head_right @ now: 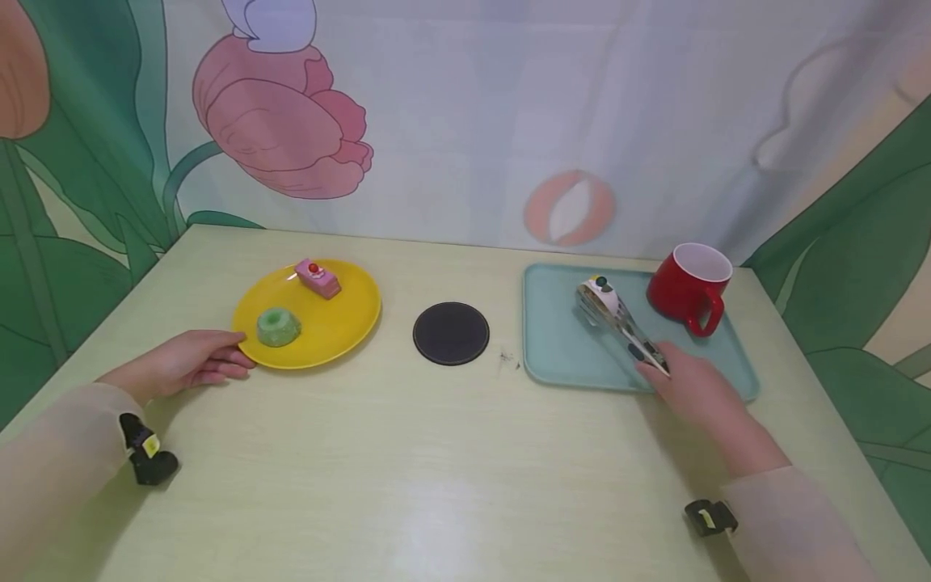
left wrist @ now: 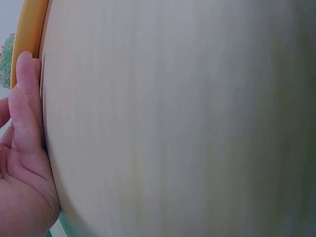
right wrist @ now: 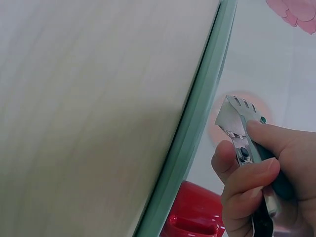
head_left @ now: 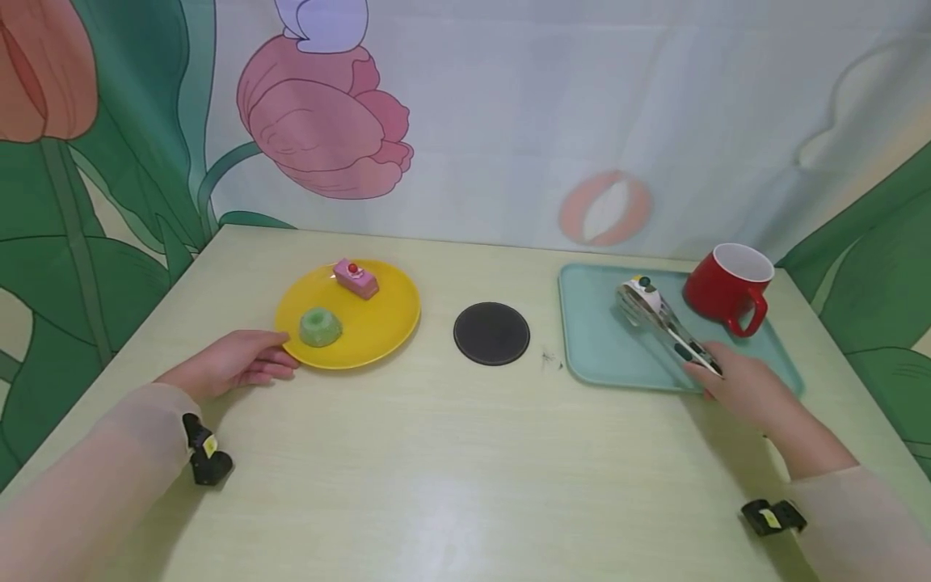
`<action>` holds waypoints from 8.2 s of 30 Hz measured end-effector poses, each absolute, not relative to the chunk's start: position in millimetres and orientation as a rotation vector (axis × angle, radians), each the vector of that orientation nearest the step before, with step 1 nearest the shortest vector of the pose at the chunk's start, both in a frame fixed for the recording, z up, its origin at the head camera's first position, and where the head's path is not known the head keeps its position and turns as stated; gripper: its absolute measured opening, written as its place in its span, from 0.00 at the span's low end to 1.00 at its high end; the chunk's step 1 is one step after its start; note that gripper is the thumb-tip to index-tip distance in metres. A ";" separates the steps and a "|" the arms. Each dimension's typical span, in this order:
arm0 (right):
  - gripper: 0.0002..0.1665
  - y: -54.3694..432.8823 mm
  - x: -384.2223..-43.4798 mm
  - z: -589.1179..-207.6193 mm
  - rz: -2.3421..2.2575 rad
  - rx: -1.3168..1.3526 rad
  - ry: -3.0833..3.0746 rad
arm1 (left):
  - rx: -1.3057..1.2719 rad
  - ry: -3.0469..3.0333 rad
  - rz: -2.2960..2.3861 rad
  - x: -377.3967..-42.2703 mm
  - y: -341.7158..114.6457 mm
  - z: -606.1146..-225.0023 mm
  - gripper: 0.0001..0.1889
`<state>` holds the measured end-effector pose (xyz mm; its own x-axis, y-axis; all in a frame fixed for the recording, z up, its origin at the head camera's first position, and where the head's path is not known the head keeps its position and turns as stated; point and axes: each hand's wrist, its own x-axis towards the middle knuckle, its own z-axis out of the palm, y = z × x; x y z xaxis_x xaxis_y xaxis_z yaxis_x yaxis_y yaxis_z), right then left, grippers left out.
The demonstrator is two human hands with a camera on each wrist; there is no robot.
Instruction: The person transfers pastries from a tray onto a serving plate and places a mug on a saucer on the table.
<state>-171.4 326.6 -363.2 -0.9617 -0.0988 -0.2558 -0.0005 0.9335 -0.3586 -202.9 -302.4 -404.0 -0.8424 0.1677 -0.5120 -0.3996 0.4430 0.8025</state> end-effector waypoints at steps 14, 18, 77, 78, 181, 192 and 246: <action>0.24 316.5 -166.8 -361.2 -0.538 -0.121 2.833 | -0.181 2.164 1.419 -203.2 -304.1 -405.7 0.28; 0.24 314.8 -164.9 -359.9 -0.549 -0.135 2.834 | -0.189 2.163 1.421 -202.7 -304.2 -405.8 0.28; 0.28 263.4 -164.9 -348.5 -0.584 -0.215 2.783 | -0.182 2.176 1.405 -199.9 -298.7 -400.7 0.27; 0.28 262.4 -164.9 -348.5 -0.582 -0.226 2.785 | -0.180 2.175 1.406 -199.7 -298.7 -400.7 0.27; 0.24 111.9 -193.9 -353.1 -0.470 -0.722 2.802 | -0.185 2.168 1.415 -200.2 -299.1 -401.7 0.28; 0.25 98.1 -198.3 -356.8 -0.450 -0.735 2.793 | -0.208 2.152 1.424 -199.7 -297.4 -400.0 0.28; 0.16 48.4 -214.6 -372.1 -0.302 -0.750 2.750 | -0.206 2.138 1.433 -201.5 -300.0 -404.5 0.29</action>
